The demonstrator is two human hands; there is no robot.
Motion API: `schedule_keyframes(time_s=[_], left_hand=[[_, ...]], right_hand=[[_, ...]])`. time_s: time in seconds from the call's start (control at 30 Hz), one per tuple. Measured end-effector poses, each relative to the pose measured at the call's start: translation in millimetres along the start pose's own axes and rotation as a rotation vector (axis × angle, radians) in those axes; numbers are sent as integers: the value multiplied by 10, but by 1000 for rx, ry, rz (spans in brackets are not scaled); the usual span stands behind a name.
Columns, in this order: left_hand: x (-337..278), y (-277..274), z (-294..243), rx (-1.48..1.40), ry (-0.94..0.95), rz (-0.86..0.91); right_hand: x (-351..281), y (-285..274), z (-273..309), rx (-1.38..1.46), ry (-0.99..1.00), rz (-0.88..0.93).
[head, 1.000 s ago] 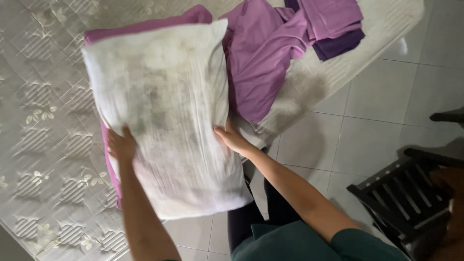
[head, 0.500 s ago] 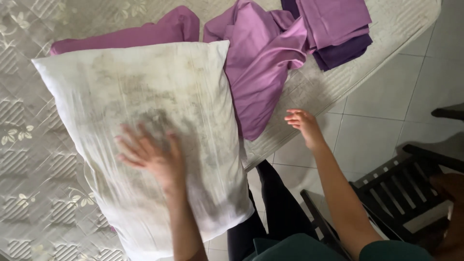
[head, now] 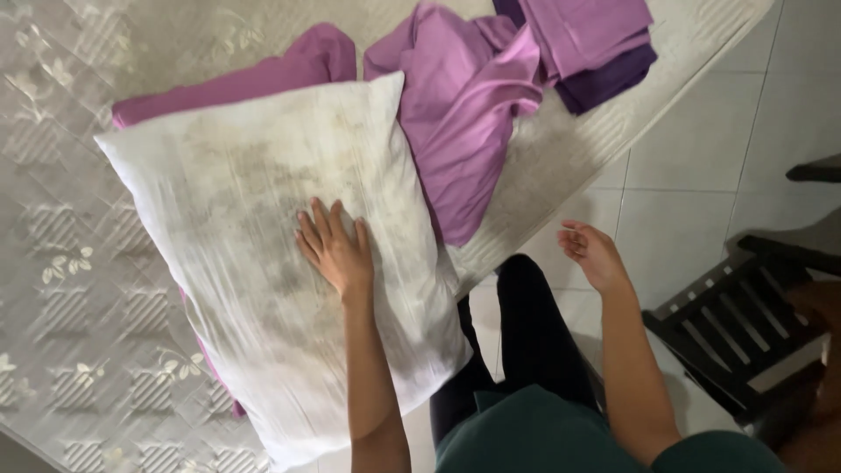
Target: The person picks up a white pillow and a purple pillowcase. They insert the pillow into the case, tucking the corners and smoothing the fabric to fit it properly. Finally, the person adjusts the pillow and places it on the bed next to another pillow.
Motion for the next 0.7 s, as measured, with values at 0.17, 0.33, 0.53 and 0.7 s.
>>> schedule_keyframes(time_s=[0.17,0.33,0.53,0.7], left_hand=[[133,185,26,19,-136,0],[524,245,-1087,-153,-236,-183],[1123,1875,-3304,-1325,-136,271],[1175,4035,-3468,-903,-662,578]], right_hand=[[509,-666,856,-66,-135,-149],[1761,-1150,2044,-200,-318,-284],[3634,-1239,2734,-318,-553,-317],[3518,-654,3321,-669,-638,-341]])
Point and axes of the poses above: each hand's wrist, its own x-axis towards the middle knuckle, its own y-axis out of the palm, z = x × y, the point moved 9 cm from there along x, towards the middle knuckle, and after that the axes turned 9 degrees about -x, right-handed, at the moved point
